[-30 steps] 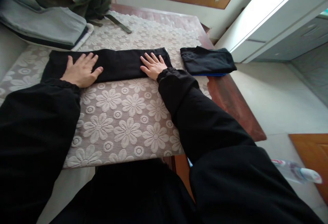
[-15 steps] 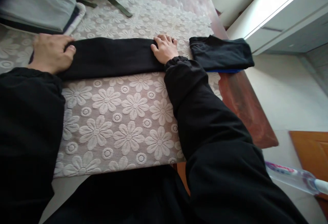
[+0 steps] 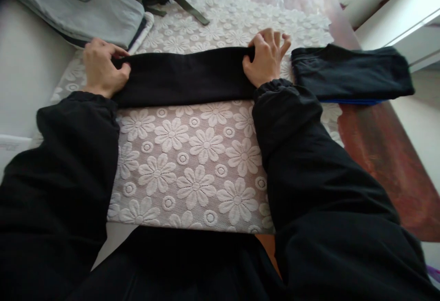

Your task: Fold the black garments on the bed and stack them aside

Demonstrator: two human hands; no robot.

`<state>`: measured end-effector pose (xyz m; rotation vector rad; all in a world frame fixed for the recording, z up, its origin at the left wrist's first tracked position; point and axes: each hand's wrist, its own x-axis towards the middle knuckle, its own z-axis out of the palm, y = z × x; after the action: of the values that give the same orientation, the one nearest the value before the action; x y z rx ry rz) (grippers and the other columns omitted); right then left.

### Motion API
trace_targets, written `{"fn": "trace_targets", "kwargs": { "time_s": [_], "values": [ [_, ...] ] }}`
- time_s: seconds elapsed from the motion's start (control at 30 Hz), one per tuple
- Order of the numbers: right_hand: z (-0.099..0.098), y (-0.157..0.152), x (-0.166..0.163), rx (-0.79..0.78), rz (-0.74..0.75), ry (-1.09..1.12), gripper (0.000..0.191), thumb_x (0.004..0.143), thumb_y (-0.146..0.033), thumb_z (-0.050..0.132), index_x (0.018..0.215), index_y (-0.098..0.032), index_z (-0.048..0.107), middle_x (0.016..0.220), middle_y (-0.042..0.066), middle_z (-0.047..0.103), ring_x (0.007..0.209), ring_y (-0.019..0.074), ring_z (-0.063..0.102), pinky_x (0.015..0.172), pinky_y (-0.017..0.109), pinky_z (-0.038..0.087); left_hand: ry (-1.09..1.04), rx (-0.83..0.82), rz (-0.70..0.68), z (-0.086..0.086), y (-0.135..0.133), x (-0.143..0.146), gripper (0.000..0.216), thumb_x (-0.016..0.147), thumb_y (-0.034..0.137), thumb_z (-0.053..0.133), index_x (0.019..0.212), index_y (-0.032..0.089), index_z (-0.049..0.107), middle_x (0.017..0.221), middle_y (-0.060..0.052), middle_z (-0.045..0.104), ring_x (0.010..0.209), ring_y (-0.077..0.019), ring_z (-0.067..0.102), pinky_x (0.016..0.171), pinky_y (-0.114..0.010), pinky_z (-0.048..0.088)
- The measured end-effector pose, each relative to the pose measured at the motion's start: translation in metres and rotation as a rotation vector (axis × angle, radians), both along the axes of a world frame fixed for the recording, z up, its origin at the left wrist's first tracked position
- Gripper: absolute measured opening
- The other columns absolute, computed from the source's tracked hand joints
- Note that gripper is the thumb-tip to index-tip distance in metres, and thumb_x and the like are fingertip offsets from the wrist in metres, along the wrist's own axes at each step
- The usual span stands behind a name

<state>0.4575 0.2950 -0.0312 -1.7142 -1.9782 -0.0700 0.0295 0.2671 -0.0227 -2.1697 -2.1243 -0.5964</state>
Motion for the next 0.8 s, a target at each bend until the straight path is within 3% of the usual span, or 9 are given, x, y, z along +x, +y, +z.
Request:
{"fn": "trace_targets", "kwargs": {
  "time_s": [0.2, 0.3, 0.4, 0.53, 0.63, 0.7, 0.8],
  "values": [
    [0.031, -0.021, 0.015, 0.045, 0.041, 0.007, 0.016, 0.096, -0.028, 0.061, 0.106, -0.020, 0.071, 0.121, 0.015, 0.069, 0.132, 0.0306, 0.049, 0.120, 0.059, 0.020, -0.009, 0.044, -0.014, 0.026, -0.021, -0.007, 0.032, 0.104, 0.037, 0.051, 0.127, 0.022, 0.067, 0.136, 0.000, 0.065, 0.129, -0.0163, 0.049, 0.136, -0.045, 0.008],
    [0.057, -0.048, 0.036, 0.125, 0.108, -0.027, 0.015, 0.093, -0.031, 0.064, 0.100, -0.021, 0.072, 0.112, 0.013, 0.072, 0.120, 0.0279, 0.060, 0.119, 0.054, 0.027, 0.009, 0.163, -0.127, 0.050, -0.056, -0.012, 0.038, 0.106, 0.041, 0.048, 0.130, 0.019, 0.067, 0.129, -0.004, 0.069, 0.129, -0.0202, 0.053, 0.134, -0.045, 0.019],
    [0.079, -0.089, 0.059, 0.151, 0.238, -0.044, 0.015, 0.091, -0.036, 0.062, 0.093, -0.024, 0.070, 0.101, 0.010, 0.072, 0.102, 0.0243, 0.066, 0.111, 0.046, 0.041, 0.053, 0.288, -0.212, 0.067, -0.111, -0.019, 0.044, 0.105, 0.052, 0.049, 0.123, 0.019, 0.073, 0.122, -0.006, 0.070, 0.131, -0.0278, 0.058, 0.125, -0.051, 0.034],
    [0.094, -0.148, 0.080, -0.087, 0.350, -0.065, 0.016, 0.080, -0.044, 0.058, 0.084, -0.031, 0.066, 0.089, 0.010, 0.069, 0.086, 0.0263, 0.065, 0.091, 0.046, 0.051, 0.050, 0.244, -0.278, 0.076, -0.193, -0.024, 0.030, 0.096, 0.052, 0.057, 0.104, 0.033, 0.077, 0.105, 0.002, 0.076, 0.108, -0.0298, 0.072, 0.107, -0.054, 0.052],
    [0.097, -0.170, 0.088, -0.337, 0.452, -0.053, 0.020, 0.074, -0.048, 0.057, 0.075, -0.031, 0.067, 0.076, 0.008, 0.067, 0.069, 0.0241, 0.061, 0.071, 0.043, 0.049, -0.092, 0.131, -0.433, 0.081, -0.236, -0.023, 0.013, 0.089, 0.050, 0.066, 0.093, 0.044, 0.077, 0.086, 0.007, 0.077, 0.079, -0.0266, 0.074, 0.076, -0.046, 0.059],
    [0.097, -0.165, 0.088, -0.420, 0.504, -0.070, 0.029, 0.078, -0.054, 0.057, 0.070, -0.029, 0.069, 0.068, 0.006, 0.064, 0.060, 0.0205, 0.054, 0.063, 0.039, 0.044, -0.222, 0.111, -0.441, 0.085, -0.241, -0.023, 0.012, 0.088, 0.050, 0.068, 0.085, 0.043, 0.077, 0.071, 0.008, 0.074, 0.062, -0.0232, 0.070, 0.063, -0.040, 0.055],
    [0.092, -0.128, 0.079, -0.374, 0.413, -0.125, 0.037, 0.088, -0.054, 0.054, 0.075, -0.025, 0.072, 0.065, 0.004, 0.061, 0.058, 0.0169, 0.049, 0.063, 0.035, 0.041, -0.331, 0.166, -0.229, 0.082, -0.205, -0.031, 0.030, 0.092, 0.053, 0.063, 0.075, 0.032, 0.077, 0.062, 0.003, 0.070, 0.055, -0.0205, 0.066, 0.063, -0.035, 0.054]
  ]
}}
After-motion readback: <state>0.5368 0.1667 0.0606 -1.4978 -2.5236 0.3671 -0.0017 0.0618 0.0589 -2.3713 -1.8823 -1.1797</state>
